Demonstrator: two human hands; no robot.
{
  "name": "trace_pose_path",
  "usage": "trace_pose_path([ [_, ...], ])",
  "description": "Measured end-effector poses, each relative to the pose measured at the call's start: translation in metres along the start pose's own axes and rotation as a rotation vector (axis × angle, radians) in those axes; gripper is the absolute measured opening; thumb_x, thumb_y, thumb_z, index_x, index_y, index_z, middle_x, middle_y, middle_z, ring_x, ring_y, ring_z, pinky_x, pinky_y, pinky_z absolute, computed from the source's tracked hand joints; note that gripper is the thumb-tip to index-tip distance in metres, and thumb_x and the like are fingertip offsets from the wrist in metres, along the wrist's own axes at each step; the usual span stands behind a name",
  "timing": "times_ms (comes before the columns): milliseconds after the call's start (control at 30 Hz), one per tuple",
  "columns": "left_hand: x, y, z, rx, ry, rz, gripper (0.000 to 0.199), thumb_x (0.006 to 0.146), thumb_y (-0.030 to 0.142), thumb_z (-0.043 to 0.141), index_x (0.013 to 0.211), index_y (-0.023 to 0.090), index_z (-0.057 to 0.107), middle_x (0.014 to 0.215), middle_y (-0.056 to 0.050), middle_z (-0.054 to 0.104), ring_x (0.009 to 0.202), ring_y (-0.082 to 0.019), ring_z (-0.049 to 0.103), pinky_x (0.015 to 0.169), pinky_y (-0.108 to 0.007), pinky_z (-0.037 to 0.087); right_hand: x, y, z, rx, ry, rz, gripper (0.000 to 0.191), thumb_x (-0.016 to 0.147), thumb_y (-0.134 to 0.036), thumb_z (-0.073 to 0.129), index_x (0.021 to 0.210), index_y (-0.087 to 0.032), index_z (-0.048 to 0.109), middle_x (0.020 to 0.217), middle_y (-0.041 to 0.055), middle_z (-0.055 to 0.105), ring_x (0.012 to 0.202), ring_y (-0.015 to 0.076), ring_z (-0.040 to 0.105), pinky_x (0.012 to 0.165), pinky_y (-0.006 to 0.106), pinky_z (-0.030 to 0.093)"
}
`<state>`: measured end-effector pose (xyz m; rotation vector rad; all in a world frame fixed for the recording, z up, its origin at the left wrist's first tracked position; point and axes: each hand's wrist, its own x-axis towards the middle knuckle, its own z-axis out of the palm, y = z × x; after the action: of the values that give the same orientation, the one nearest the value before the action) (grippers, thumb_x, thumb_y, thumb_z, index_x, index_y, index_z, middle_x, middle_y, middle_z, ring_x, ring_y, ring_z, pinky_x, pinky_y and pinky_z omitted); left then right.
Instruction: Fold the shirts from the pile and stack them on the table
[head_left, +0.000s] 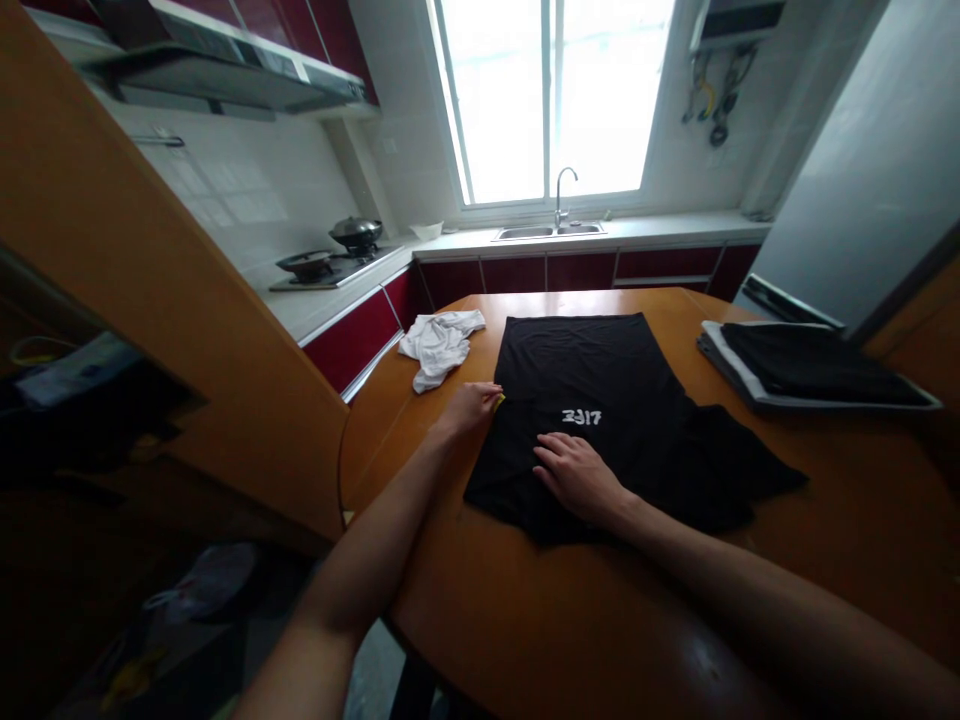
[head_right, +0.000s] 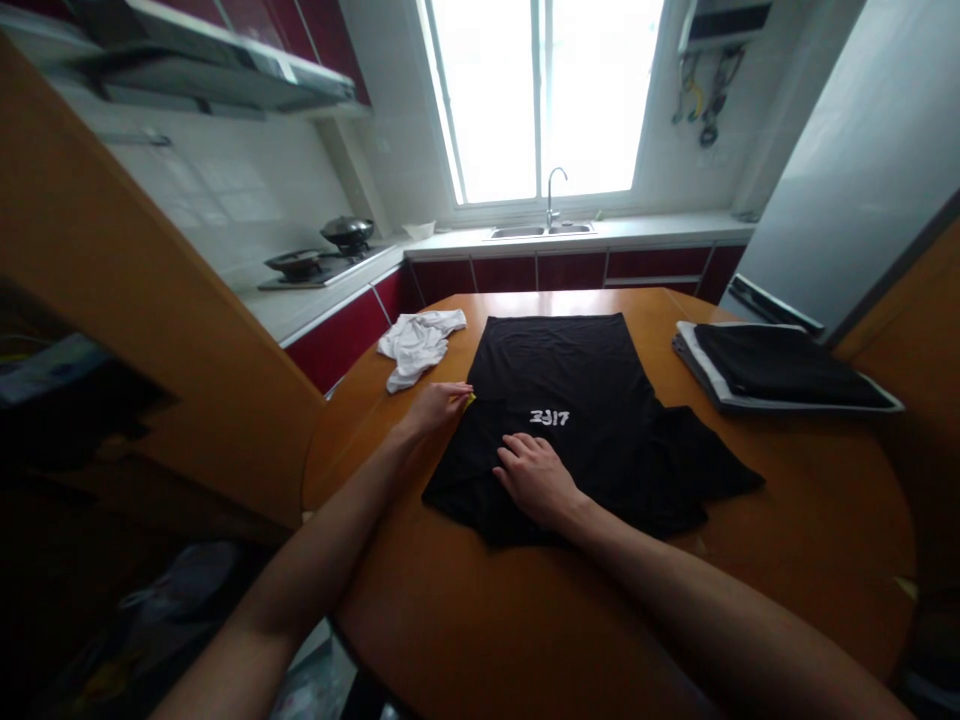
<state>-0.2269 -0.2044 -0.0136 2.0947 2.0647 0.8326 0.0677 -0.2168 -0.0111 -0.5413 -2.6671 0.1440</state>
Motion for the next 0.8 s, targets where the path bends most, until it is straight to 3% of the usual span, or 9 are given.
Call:
trace_pose_path([
  [100, -0.004, 0.006, -0.001, 0.016, -0.115, 0.045, 0.029, 0.092, 0.027, 0.054, 0.109, 0.022, 0.077, 0.131, -0.007, 0.068, 0.124, -0.025, 0.062, 0.110, -0.038, 0.046, 0.000, 0.000, 0.000, 0.001, 0.001, -0.003, 0.027, 0.100, -0.030, 0.053, 0.117, -0.017, 0.069, 0.133, 0.0136, 0.064, 0.125, 0.0260, 0.056, 0.102, 0.042, 0.045],
  [233, -0.003, 0.016, -0.006, -0.016, 0.037, 0.064, 0.035, 0.097, 0.028, 0.047, 0.119, 0.018, 0.072, 0.137, -0.009, 0.064, 0.130, -0.024, 0.057, 0.114, -0.039, 0.043, 0.000, -0.001, 0.000, -0.003, -0.002, -0.001, 0.027, 0.100, -0.030, 0.054, 0.118, -0.017, 0.068, 0.133, 0.0135, 0.064, 0.124, 0.0262, 0.056, 0.102, 0.042, 0.045],
  [300, -0.004, 0.022, -0.005, -0.013, 0.058, 0.075, 0.040, 0.100, 0.030, 0.044, 0.130, 0.017, 0.066, 0.142, -0.011, 0.059, 0.136, -0.024, 0.052, 0.117, -0.041, 0.039, 0.000, -0.001, 0.001, -0.008, -0.005, -0.001, 0.028, 0.100, -0.031, 0.053, 0.118, -0.016, 0.068, 0.134, 0.0133, 0.064, 0.125, 0.0266, 0.056, 0.102, 0.042, 0.045],
  [467, -0.014, 0.025, 0.011, 0.140, -0.259, -0.005, 0.056, 0.099, 0.046, 0.051, 0.150, 0.026, 0.044, 0.161, -0.014, 0.033, 0.150, -0.034, 0.024, 0.116, -0.064, 0.024, 0.000, -0.001, 0.000, -0.021, -0.009, -0.007, 0.029, 0.100, -0.031, 0.052, 0.118, -0.016, 0.069, 0.134, 0.0131, 0.064, 0.125, 0.0270, 0.056, 0.102, 0.042, 0.045],
  [533, -0.016, 0.026, 0.014, 0.186, -0.272, -0.015, 0.059, 0.098, 0.049, 0.052, 0.152, 0.029, 0.041, 0.164, -0.015, 0.024, 0.152, -0.036, 0.018, 0.115, -0.068, 0.020, 0.000, -0.001, 0.000, -0.025, -0.009, -0.007, 0.029, 0.100, -0.031, 0.052, 0.119, -0.016, 0.069, 0.134, 0.0137, 0.064, 0.124, 0.0270, 0.057, 0.102, 0.042, 0.045],
  [667, -0.015, 0.037, 0.015, 0.199, -0.119, 0.073, 0.055, 0.102, 0.044, 0.043, 0.154, 0.027, 0.037, 0.166, -0.013, 0.021, 0.153, -0.031, 0.014, 0.118, -0.062, 0.019, 0.000, 0.000, 0.001, -0.028, -0.003, -0.010, 0.029, 0.100, -0.030, 0.053, 0.120, -0.017, 0.068, 0.134, 0.0144, 0.064, 0.125, 0.0269, 0.056, 0.101, 0.042, 0.045],
  [800, -0.019, 0.053, 0.026, 0.186, -0.209, 0.142, 0.053, 0.104, 0.042, 0.040, 0.154, 0.024, 0.038, 0.163, -0.013, 0.028, 0.153, -0.029, 0.018, 0.120, -0.058, 0.020, 0.000, 0.001, 0.001, -0.022, -0.007, -0.018, 0.029, 0.099, -0.030, 0.053, 0.119, -0.017, 0.068, 0.133, 0.0144, 0.064, 0.125, 0.0268, 0.056, 0.101, 0.043, 0.045],
])
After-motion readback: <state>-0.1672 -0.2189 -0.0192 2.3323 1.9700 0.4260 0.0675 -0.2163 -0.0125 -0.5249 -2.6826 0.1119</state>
